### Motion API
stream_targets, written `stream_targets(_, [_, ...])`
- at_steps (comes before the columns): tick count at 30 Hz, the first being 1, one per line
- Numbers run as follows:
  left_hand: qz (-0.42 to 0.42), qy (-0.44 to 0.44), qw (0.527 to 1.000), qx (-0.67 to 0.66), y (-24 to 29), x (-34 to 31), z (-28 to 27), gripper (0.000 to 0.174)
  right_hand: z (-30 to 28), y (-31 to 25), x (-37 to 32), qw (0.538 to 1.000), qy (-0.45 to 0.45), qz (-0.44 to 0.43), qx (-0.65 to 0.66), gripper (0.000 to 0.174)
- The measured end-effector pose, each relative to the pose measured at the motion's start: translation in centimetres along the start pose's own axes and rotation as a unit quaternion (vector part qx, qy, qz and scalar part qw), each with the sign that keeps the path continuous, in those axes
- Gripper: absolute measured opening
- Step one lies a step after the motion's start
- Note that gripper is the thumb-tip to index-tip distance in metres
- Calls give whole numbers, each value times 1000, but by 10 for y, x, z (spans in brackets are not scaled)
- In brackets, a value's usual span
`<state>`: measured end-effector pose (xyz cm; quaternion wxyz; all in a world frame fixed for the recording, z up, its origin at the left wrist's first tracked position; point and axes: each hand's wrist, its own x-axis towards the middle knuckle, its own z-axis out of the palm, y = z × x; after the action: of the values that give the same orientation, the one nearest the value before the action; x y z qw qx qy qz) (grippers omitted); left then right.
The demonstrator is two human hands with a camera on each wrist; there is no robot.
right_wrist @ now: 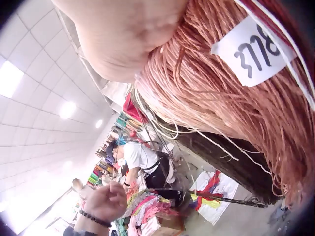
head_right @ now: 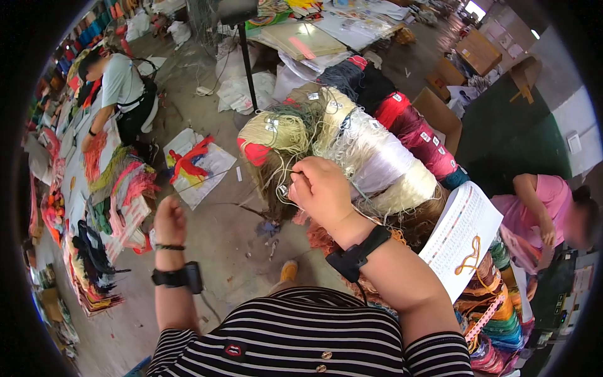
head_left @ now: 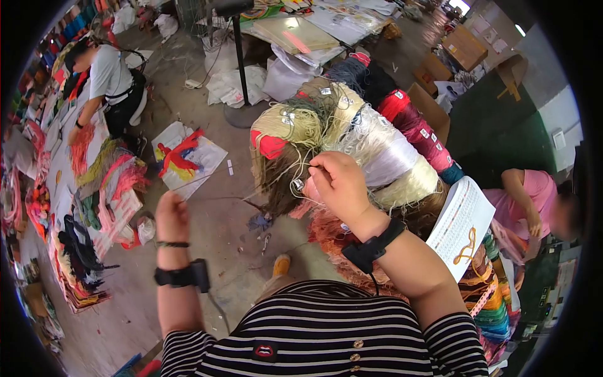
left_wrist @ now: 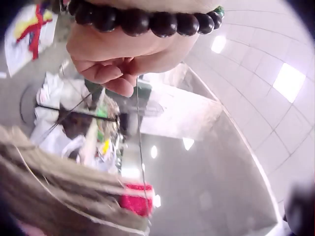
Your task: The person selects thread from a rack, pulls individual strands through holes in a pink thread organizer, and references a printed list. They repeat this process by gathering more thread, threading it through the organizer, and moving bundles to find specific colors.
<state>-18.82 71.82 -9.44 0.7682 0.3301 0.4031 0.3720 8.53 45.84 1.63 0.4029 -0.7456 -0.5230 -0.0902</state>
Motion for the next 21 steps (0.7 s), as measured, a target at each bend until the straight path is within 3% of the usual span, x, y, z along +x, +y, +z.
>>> stream_targets(4, [-10,110,994,-25,33,47,-214,13,1,4,-2,1000,-10,5,3,10])
stream_targets(6, [8,265,962,-64,58,33,-282,12,2,4,-2,1000,7,-1,8,9])
stream_targets(7, [-12,206,976,-72,68,31,-369,8,3,4,-2,1000,6,0,10,9])
stream_targets(8, [-14,310,949,-59,86,0,-376,5,2,4,-3,1000,6,2,12,9])
stream_targets(9, [-8,360,932,-51,98,-21,-399,7,1,5,-4,1000,4,4,13,9])
stream_targets(12, [34,473,881,-12,117,-81,-465,13,1,6,-4,1000,-2,8,13,10])
stream_targets(14, [59,497,865,25,106,-102,-480,17,-1,9,-5,999,-21,22,31,11])
stream_targets(15, [73,483,872,42,97,-103,-482,19,-2,8,-5,998,-32,26,42,12])
stream_targets(17, [80,375,920,84,70,-100,-376,17,-17,-1,-4,997,-40,29,52,15])
stream_targets(19, [-8,239,953,187,68,-147,-149,9,-36,-13,-5,999,-20,-10,45,18])
stream_targets(20, [0,58,982,178,54,-154,-111,7,-47,-25,-8,996,-50,-10,79,17])
stream_targets(21, [-15,-67,988,138,43,-167,-72,18,-60,-39,-14,991,-79,-9,111,16])
